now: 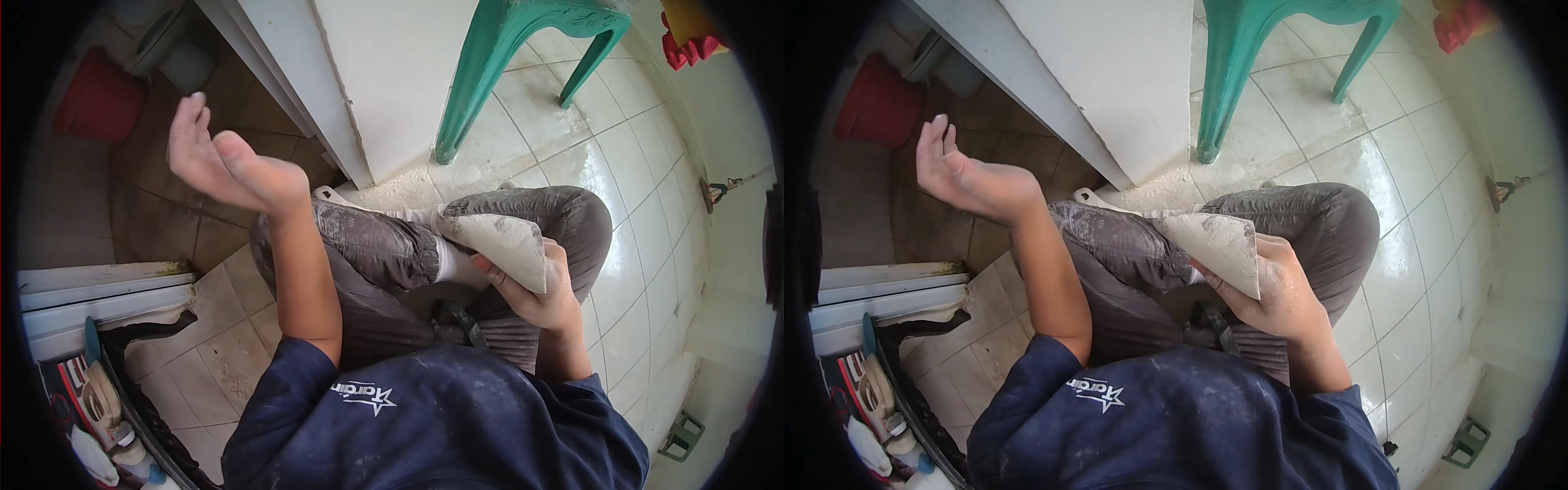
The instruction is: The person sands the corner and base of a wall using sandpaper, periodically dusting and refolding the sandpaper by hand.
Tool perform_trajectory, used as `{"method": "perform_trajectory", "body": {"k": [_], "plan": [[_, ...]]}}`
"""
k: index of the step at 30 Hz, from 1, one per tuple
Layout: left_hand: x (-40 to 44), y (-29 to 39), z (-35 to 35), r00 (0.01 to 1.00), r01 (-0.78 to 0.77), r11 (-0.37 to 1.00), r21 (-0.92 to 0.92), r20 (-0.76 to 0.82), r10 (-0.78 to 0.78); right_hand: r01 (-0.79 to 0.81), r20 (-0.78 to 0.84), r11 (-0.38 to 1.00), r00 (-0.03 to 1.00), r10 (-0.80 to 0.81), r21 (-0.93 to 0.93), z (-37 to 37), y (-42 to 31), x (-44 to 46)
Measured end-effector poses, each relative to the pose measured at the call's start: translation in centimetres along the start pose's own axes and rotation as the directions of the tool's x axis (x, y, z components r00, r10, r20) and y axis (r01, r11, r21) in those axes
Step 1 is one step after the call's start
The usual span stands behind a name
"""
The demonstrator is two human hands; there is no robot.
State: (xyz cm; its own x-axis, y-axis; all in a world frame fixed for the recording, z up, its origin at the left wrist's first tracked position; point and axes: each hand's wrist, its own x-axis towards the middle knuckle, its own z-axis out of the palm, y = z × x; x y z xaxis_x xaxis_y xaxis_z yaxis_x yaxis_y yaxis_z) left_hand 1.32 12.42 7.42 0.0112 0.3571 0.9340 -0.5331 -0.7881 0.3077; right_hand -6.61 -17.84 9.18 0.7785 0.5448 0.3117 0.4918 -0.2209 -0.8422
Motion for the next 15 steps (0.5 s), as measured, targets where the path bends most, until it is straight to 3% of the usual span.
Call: {"method": "perform_trajectory", "body": {"k": [2,3,5,6,9,11,14,15], "plan": [[0.2,3.5,0.0,0.981,0.143,0.945,-0.296,0.169,-0.096,-0.033,0.028,0.997,0.999,0.031,0.063,0.0,-0.6,0.1],[0.1,5.3,-0.1,0.922,0.277,0.884,-0.377,0.362,-0.134,-0.031,0.051,0.996,0.998,0.027,0.083,0.1,-0.6,0.1],[-0.6,7.7,0.8,0.713,0.511,0.704,-0.493,0.700,-0.028,-0.033,0.122,0.995,0.992,0.021,0.096,0.1,-0.4,0.0],[-1.2,8.4,1.4,0.578,0.613,0.592,-0.523,0.808,0.116,-0.036,0.169,0.996,0.985,0.021,0.087,0.0,0.0,-0.1],[-3.8,9.6,2.0,0.232,0.803,0.462,-0.376,0.912,0.339,-0.128,0.274,0.991,0.953,0.131,-0.028,-1.1,-0.1,0.0],[-3.7,9.8,2.2,-0.064,0.888,0.448,-0.106,0.935,0.347,-0.159,0.272,0.983,0.946,0.177,-0.089,-2.3,0.2,-0.3],[-5.4,9.0,2.9,0.161,0.877,0.409,-0.252,0.956,0.244,-0.291,0.112,0.954,0.948,0.298,-0.071,-3.6,0.3,-0.1],[-5.1,9.0,2.8,0.207,0.862,0.426,-0.275,0.958,0.200,-0.397,0.037,0.916,0.918,0.396,0.058,-3.5,0.6,-0.2]]}}
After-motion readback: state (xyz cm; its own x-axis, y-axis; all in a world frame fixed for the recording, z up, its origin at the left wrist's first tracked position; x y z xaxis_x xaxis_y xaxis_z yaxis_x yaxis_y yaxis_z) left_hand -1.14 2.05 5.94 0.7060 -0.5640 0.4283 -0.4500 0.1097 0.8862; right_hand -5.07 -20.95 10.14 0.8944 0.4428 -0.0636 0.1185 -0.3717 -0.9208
